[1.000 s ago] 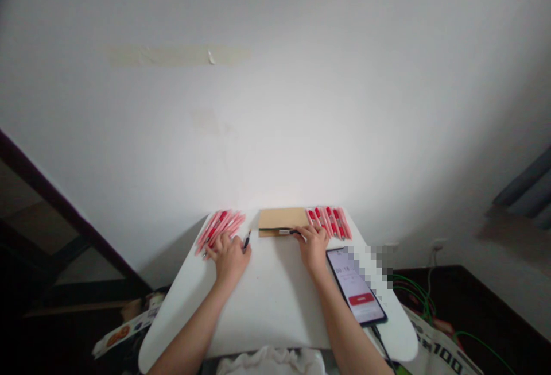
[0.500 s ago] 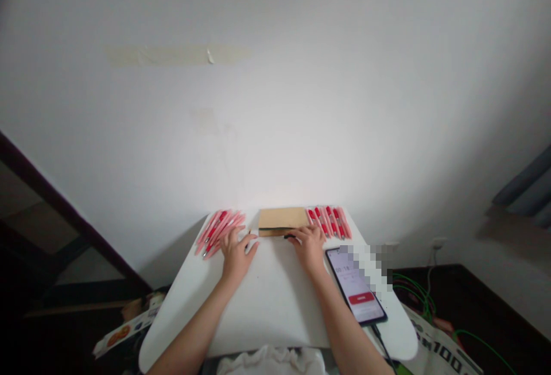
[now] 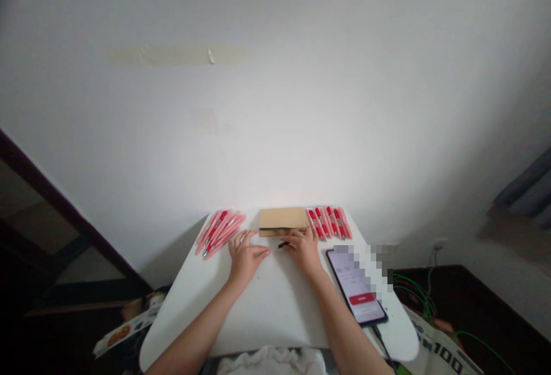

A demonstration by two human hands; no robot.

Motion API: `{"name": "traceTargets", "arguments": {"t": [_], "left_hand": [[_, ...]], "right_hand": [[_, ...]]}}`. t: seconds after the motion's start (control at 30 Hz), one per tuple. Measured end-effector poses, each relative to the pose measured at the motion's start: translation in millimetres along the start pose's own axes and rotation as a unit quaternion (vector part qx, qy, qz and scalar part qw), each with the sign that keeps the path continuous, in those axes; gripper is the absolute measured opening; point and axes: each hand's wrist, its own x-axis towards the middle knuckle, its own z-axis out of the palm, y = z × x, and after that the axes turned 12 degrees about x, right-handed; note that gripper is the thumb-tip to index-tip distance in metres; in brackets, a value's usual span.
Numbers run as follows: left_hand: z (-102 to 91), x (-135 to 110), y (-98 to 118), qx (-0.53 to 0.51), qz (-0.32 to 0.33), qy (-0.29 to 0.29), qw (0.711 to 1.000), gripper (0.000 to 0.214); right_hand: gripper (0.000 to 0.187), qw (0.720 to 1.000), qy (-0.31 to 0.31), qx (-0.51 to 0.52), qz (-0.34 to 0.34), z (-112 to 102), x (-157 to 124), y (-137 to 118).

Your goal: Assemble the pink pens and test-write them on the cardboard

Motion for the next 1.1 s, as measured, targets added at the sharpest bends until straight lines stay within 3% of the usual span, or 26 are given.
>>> {"name": "traceTargets", "arguments": {"t": [0.17,0.37,0.8,1.1], "left_hand": [[1.7,-0.5,-0.5,-0.001,0.000,0.004,1.000,0.009],[3.8,-1.3,-0.6,-0.001,0.005,0.002,1.000,0.009],[1.6,-1.4,0.9,0.006,0.013,0.013,1.000,0.010],[2.6,-2.0,0.8,0.004,0.011,0.018,1.000,0.008]], "right_hand": [[0.033,1.000,0.010,0.012,-0.006,0.0,0.1,-1.2],[0.017,0.999,0.022,0.021,0.015,-0.6,0.4,-2.1],[0.012,0.999,-0.039,-0.009,0.026,-3.3,0.6,-3.7],[0.015,0.998,-0.040,-0.033,0.033,-4.2,-0.4,-7.2]]}}
